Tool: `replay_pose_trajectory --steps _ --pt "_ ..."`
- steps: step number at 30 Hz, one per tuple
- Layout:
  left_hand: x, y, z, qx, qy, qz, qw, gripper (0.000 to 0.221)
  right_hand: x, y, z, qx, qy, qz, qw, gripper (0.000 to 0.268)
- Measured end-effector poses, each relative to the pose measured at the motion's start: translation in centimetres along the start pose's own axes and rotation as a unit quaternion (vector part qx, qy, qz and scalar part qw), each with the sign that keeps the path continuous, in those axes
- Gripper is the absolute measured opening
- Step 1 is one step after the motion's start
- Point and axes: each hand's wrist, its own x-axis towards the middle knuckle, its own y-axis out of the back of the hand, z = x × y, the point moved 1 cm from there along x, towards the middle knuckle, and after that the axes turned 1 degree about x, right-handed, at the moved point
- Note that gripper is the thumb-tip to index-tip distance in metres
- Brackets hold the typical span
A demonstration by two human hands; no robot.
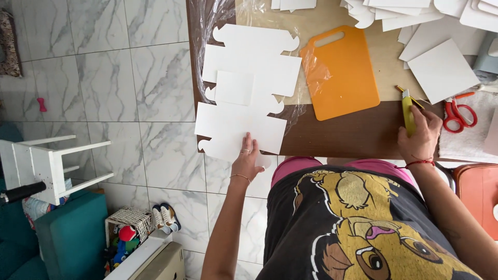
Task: Cutting out shapes from cardboard sheets using a utility knife
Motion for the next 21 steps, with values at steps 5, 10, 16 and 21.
replay_pose_trajectory --steps 5,10,16,21 --pt "-0.6 1.0 0.4 0.022 0.006 -0.016 1.000 0.085 0.0 0.4 -0.5 -0.035 -0.056 -0.027 0.997 0.056" --pt "0.5 -1.4 0.0 0.144 -0.020 0.055 0.988 0.097 -0.6 -0.1 1.7 -0.046 -0.048 -0.009 0.998 0.068" --pt "1.6 -0.6 3.8 0.086 -0.048 0.119 0.988 0.094 0.6 1.1 -0.8 -0.115 -0.077 -0.070 0.988 0.078" --pt "3.1 0.5 5.9 0.039 -0.074 0.193 0.978 0.085 0.7 0.7 0.0 -0.177 -0.013 -0.055 0.983 0.082"
